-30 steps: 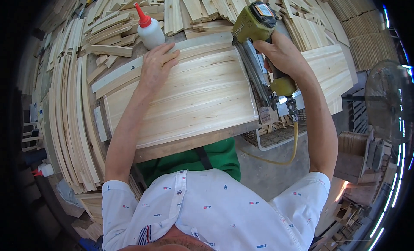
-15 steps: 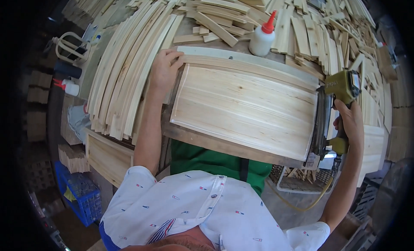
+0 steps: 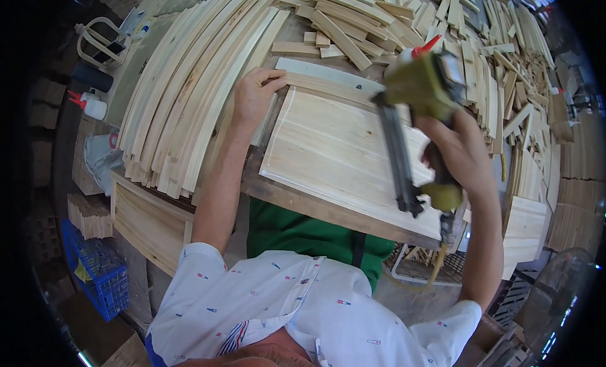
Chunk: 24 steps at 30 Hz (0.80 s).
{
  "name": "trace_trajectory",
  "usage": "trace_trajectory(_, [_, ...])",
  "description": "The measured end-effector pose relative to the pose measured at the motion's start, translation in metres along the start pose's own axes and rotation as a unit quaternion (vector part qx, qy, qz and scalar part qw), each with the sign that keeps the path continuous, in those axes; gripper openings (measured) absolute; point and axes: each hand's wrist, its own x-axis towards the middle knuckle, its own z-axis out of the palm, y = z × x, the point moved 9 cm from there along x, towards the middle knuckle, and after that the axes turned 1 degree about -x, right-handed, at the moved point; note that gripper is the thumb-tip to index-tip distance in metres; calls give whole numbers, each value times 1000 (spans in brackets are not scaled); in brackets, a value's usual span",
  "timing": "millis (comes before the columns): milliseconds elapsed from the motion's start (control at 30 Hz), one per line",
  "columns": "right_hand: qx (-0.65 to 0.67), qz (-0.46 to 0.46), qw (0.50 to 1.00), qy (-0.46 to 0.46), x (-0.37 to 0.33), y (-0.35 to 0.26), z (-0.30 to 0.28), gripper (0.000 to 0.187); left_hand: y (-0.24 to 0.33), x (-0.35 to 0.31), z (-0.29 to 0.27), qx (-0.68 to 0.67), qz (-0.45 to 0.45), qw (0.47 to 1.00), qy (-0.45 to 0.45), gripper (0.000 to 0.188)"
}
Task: Assemble wooden trays using wood glue and a pneumatic nailer.
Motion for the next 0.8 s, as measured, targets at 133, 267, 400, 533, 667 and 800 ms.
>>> trace_trajectory(133, [-9, -69, 994, -81, 31, -52, 66, 28, 1, 1, 4, -36, 4, 999, 0, 20])
trace_trajectory(267, [-36, -85, 991, -99, 53, -63, 97, 28, 6, 0, 3, -19, 35, 999, 14, 21])
trace_trajectory(400, [-58, -82, 990, -94, 59, -64, 107, 29, 9, 0, 0, -25, 37, 999, 16, 19])
trace_trajectory(533, [-95, -61, 987, -117, 58, -65, 109, 30, 7, 0, -1, -1, 50, 999, 14, 21])
trace_trajectory(667, [-99, -62, 987, -113, 55, -66, 108, 29, 8, 1, 3, 1, 51, 999, 9, 21])
trace_trajectory(800, [-115, -81, 985, -96, 52, -69, 105, 28, 8, 2, 3, 1, 56, 998, 7, 21])
